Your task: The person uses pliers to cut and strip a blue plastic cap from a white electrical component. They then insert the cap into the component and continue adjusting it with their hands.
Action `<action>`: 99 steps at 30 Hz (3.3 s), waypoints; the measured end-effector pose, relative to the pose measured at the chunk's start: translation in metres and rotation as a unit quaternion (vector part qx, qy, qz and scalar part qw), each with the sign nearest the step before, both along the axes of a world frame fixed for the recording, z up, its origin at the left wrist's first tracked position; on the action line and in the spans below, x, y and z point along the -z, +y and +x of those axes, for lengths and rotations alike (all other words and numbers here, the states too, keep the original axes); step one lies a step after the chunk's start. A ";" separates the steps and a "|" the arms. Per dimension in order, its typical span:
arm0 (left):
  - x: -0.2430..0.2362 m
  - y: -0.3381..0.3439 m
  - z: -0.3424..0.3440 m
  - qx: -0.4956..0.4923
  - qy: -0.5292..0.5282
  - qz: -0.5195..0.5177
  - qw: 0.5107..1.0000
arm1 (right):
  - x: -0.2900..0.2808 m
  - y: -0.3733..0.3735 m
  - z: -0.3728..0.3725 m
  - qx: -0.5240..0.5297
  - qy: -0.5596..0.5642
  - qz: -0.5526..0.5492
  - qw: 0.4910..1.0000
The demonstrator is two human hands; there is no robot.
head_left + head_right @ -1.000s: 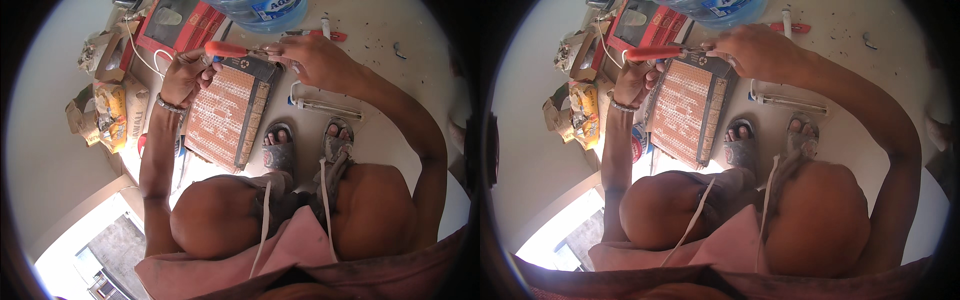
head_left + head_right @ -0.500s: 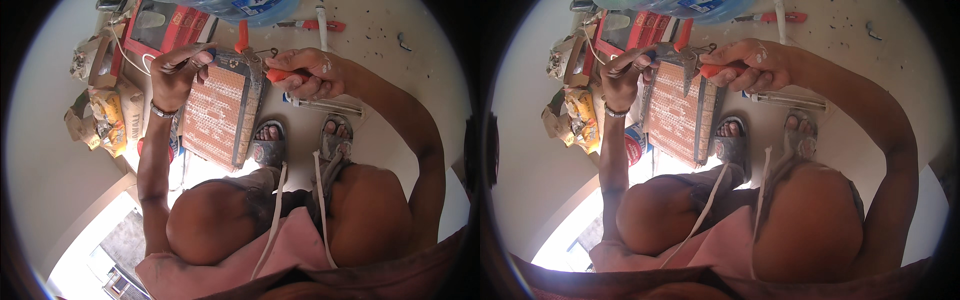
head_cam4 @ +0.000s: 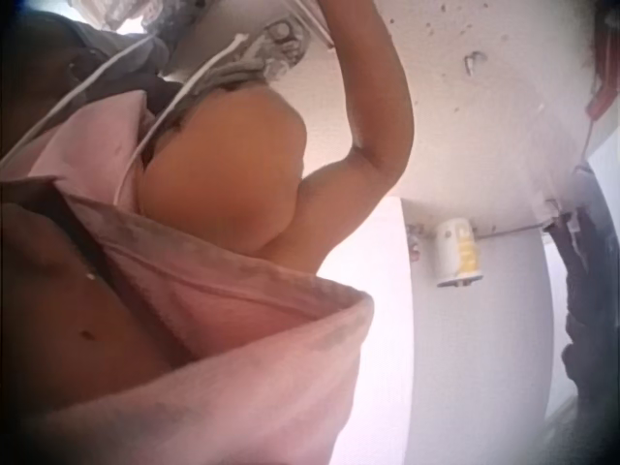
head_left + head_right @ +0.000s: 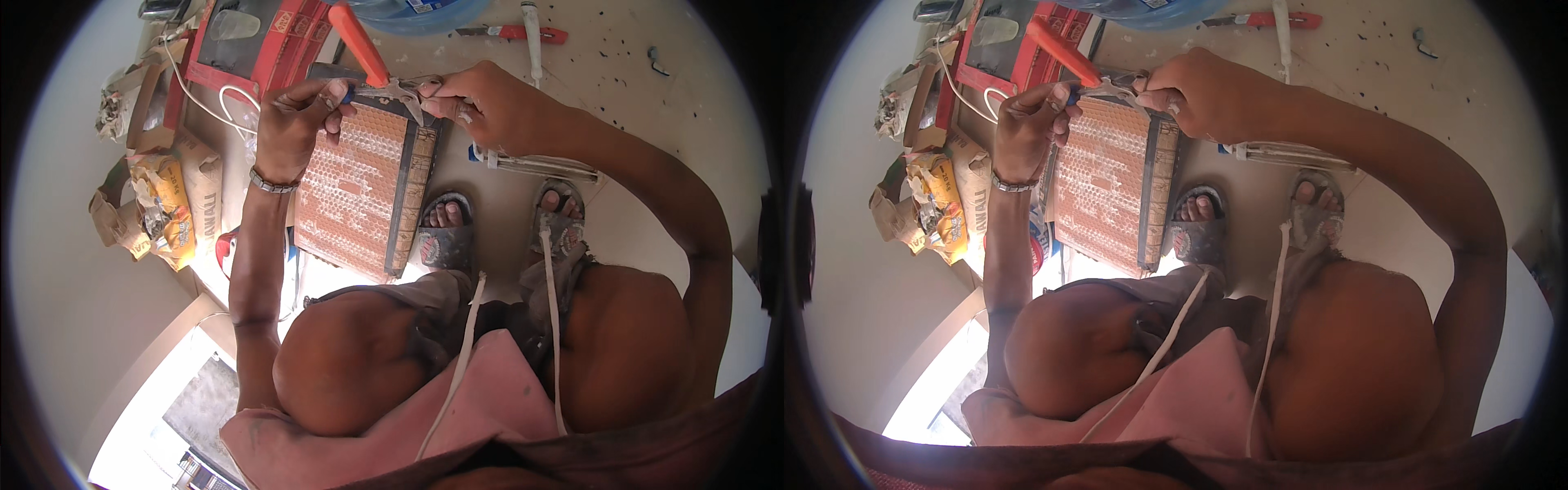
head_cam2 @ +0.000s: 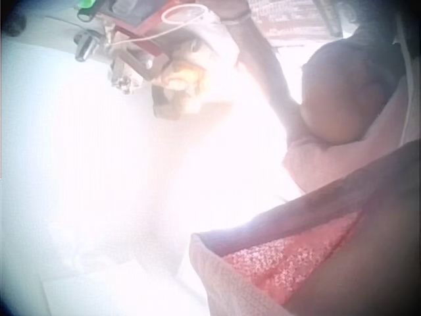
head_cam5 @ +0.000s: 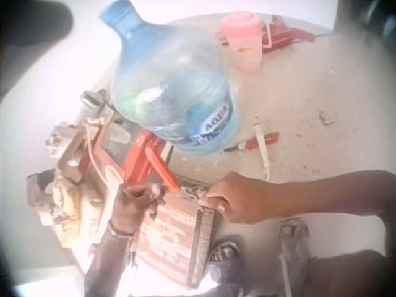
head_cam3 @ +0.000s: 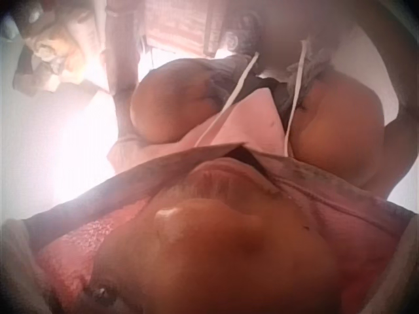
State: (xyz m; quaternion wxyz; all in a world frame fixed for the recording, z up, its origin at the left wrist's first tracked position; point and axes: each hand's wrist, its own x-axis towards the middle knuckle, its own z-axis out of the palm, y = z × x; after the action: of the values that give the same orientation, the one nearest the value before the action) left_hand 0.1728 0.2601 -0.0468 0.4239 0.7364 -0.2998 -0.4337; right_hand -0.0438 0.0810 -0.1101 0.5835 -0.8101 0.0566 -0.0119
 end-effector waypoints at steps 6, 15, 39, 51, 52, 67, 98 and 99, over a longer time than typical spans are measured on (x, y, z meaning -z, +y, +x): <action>-0.004 0.011 0.000 0.026 -0.087 -0.142 0.986 | -0.019 0.002 0.002 -0.056 0.236 0.461 0.854; 0.029 0.030 0.043 -0.056 0.245 0.009 0.968 | -0.003 0.014 0.023 0.024 -0.060 -0.095 0.993; -0.007 -0.021 -0.056 -0.011 0.324 -0.144 0.935 | -0.008 -0.030 -0.055 -0.060 0.116 0.466 0.875; 0.043 0.013 -0.045 -0.076 0.570 -0.152 0.804 | -0.056 -0.007 -0.051 0.051 0.158 0.160 0.973; 0.046 0.014 -0.047 -0.092 0.534 -0.166 0.824 | -0.054 -0.006 -0.049 0.072 0.183 0.202 0.959; 0.045 0.023 -0.039 -0.166 0.530 -0.143 0.819 | -0.037 0.023 -0.050 0.096 -0.014 -0.289 0.952; 0.056 0.002 -0.053 0.084 -0.059 -0.217 0.971 | -0.061 -0.025 -0.045 0.010 0.348 0.332 0.877; 0.059 0.003 -0.055 0.074 -0.060 -0.230 0.968 | -0.065 -0.027 -0.045 0.015 0.362 0.312 0.878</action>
State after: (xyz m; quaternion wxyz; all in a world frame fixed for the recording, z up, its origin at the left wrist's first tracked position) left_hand 0.1174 0.2630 -0.1062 0.5303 0.6193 -0.4700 -0.3381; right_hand -0.0891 0.0538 -0.0454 0.7445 -0.5331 0.2764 0.2917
